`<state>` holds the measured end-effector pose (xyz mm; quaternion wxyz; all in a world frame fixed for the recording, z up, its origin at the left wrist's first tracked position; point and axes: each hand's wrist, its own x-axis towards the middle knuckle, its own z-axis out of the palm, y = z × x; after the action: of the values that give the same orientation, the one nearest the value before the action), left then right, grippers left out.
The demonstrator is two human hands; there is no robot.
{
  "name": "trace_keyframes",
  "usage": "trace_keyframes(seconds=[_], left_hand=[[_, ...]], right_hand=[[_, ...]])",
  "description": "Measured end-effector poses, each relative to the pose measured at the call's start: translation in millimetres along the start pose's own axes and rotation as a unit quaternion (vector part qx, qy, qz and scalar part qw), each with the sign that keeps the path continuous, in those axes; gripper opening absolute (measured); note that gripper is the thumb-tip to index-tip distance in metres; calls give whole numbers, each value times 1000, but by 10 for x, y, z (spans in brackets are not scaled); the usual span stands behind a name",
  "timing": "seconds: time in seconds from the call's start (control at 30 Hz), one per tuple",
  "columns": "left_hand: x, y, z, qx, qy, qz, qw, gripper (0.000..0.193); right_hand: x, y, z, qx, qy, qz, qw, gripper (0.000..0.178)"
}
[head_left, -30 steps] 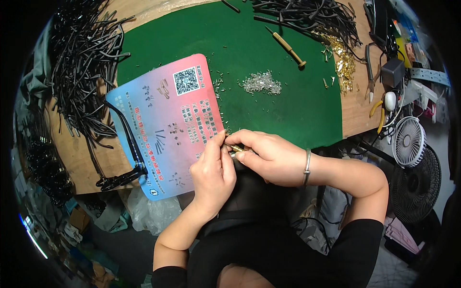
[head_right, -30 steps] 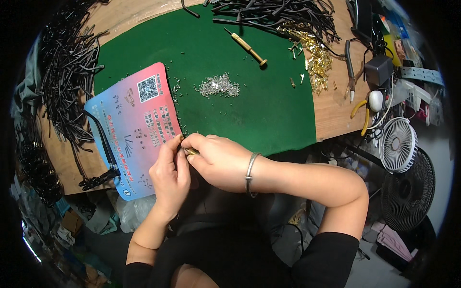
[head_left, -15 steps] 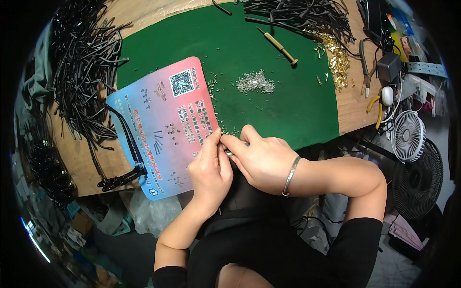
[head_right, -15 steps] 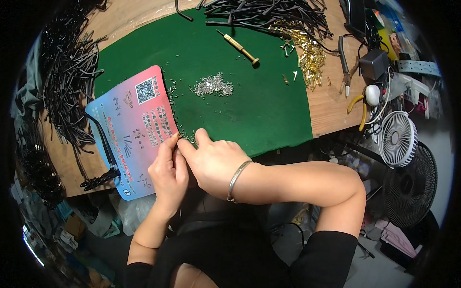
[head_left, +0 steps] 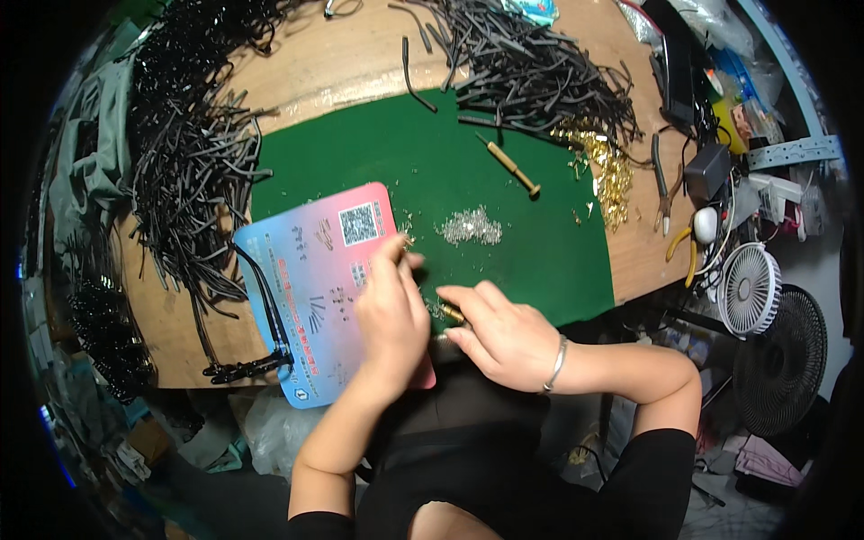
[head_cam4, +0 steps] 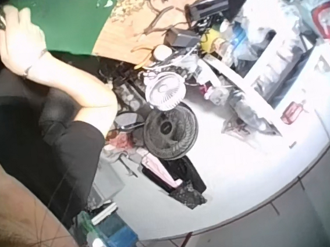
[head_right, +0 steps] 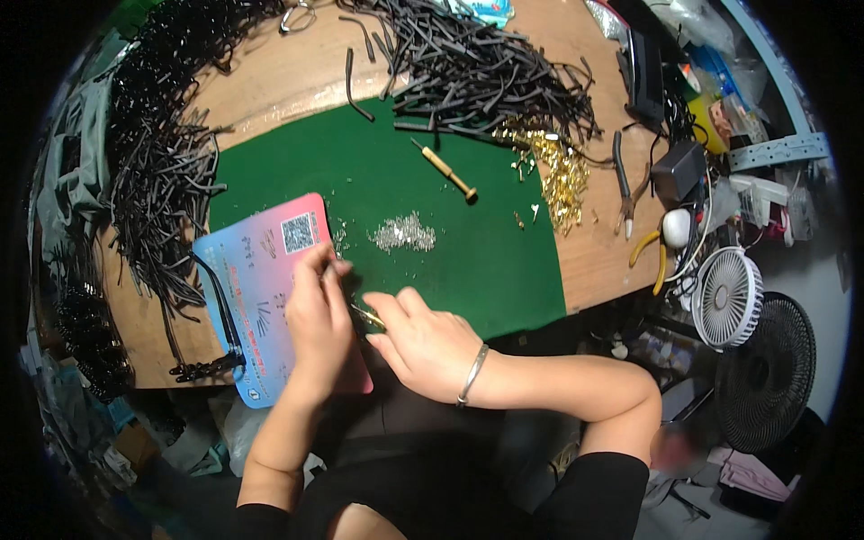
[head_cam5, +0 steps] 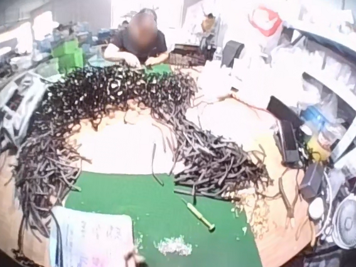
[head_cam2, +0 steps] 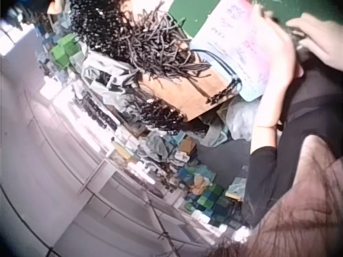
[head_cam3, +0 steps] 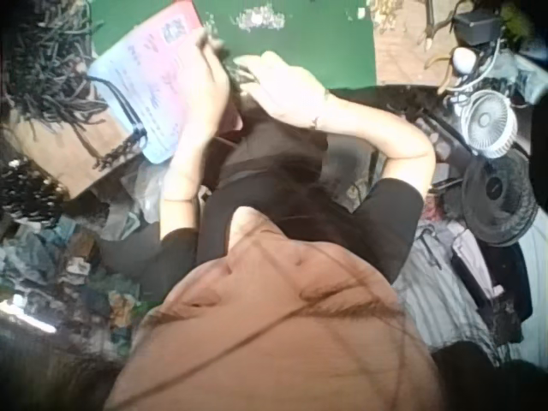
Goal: The person repeatedly picks up black cables and small metal components from a green work mat, inserts the components into the cable ends, and places the assembled units aside. The process is repeated multiple times with consistent hand movements.
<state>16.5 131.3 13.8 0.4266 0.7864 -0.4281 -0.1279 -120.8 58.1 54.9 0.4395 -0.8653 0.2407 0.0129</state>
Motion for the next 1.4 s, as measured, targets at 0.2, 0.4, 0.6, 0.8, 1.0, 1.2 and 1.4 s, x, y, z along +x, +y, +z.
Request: trace_keyframes(seconds=[0.2, 0.4, 0.6, 0.8, 1.0, 1.2, 1.4], left_hand=[[1527, -7, 151, 35, -44, 62, 996, 20], [2666, -399, 987, 213, 67, 2, 975, 34], [2716, -734, 575, 54, -13, 21, 998, 29], [1228, 621, -680, -120, -137, 132, 974, 12], [-13, 287, -793, -287, -209, -60, 933, 16], [-277, 178, -618, -348, -207, -185, 895, 23], [-376, 34, -612, -417, -267, -287, 820, 26]], right_hand=[[-17, 425, 36, 31, 57, -5, 998, 30], [-25, 507, -14, 56, 76, -19, 995, 29], [103, 529, 19, 82, 57, -59, 993, 24], [-131, 577, -197, 222, 14, 42, 974, 21], [-105, 850, -808, -132, 231, 118, 957, 24], [-63, 1102, -700, -90, 284, 179, 937, 21], [-113, 943, -680, 10, 266, 212, 940, 16]])
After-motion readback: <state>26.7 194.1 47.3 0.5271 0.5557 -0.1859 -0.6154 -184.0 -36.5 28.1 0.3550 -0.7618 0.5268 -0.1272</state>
